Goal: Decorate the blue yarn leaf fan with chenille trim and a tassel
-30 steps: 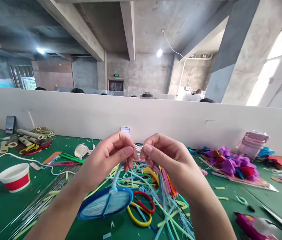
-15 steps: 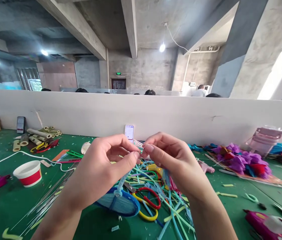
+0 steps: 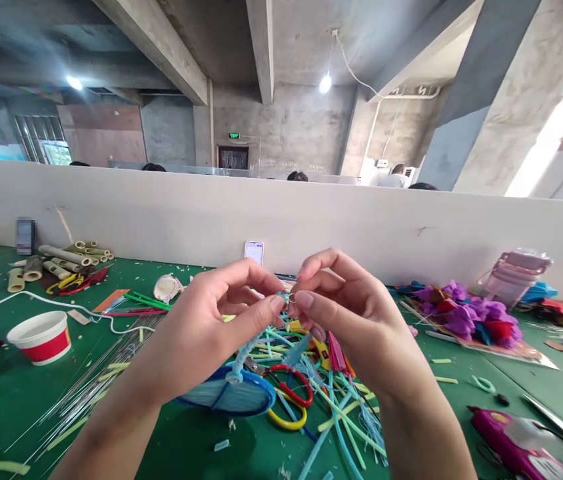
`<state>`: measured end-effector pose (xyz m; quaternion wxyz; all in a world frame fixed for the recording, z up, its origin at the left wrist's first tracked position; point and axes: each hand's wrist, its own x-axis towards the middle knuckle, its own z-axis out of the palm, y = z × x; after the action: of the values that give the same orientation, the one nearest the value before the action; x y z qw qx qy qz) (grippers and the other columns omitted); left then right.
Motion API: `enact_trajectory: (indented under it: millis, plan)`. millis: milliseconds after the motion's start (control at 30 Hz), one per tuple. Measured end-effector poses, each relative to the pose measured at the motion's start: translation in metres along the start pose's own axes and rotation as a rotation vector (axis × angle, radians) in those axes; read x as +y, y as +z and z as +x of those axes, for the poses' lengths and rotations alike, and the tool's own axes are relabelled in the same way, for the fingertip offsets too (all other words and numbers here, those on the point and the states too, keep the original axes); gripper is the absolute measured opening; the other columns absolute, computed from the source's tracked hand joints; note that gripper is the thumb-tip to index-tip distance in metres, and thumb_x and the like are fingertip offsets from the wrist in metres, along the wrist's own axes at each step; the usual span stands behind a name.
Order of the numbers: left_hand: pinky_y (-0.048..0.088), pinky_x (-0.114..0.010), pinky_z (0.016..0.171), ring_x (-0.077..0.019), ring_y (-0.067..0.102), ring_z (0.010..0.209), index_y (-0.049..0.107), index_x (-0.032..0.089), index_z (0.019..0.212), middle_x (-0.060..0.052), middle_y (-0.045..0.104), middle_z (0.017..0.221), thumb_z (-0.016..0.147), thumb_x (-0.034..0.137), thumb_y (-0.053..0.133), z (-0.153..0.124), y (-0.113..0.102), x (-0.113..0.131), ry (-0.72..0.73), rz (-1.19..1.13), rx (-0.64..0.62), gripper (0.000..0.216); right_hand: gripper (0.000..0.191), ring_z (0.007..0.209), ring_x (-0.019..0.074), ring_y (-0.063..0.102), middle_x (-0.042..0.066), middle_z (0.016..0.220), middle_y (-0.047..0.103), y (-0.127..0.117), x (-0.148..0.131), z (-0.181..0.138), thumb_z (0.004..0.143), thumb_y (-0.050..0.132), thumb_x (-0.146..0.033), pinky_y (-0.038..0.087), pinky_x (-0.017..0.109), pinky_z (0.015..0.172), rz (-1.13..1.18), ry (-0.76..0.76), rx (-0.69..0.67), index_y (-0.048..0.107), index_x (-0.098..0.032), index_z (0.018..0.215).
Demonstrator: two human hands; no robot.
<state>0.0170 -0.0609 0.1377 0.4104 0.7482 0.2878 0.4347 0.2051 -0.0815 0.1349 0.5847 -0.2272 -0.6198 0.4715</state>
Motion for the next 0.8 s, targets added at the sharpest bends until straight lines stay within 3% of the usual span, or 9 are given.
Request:
enact_trajectory:
  millis: [267,800]
  plan:
    - [0.054,-0.016,0.072,-0.0109,0.07,0.083,0.069,0.024,0.095,0.003,0.074,0.088,0.09,0.031,0.07,0.0018,0.0068,-0.0008,0.076,-0.023,-0.034,0.009,0.012,0.055,0.0041,0.052,-0.006,0.067,0.061,0.0022,0.0065,0.001,0.084,0.066,-0.009,0.04,0.015,0.049,0.093,0.009,0.029,0.061,-0.02,0.087]
    - [0.055,-0.014,0.071,-0.0092,0.072,0.08,0.066,0.023,0.09,0.005,0.075,0.085,0.087,0.023,0.073,-0.0013,0.0077,0.0023,0.071,-0.004,-0.021,0.007,0.014,0.052,0.0041,0.046,-0.006,0.061,0.058,0.0078,0.0065,0.0023,0.076,0.066,-0.008,0.035,0.015,0.047,0.225,0.083,0.07,0.062,-0.019,0.084]
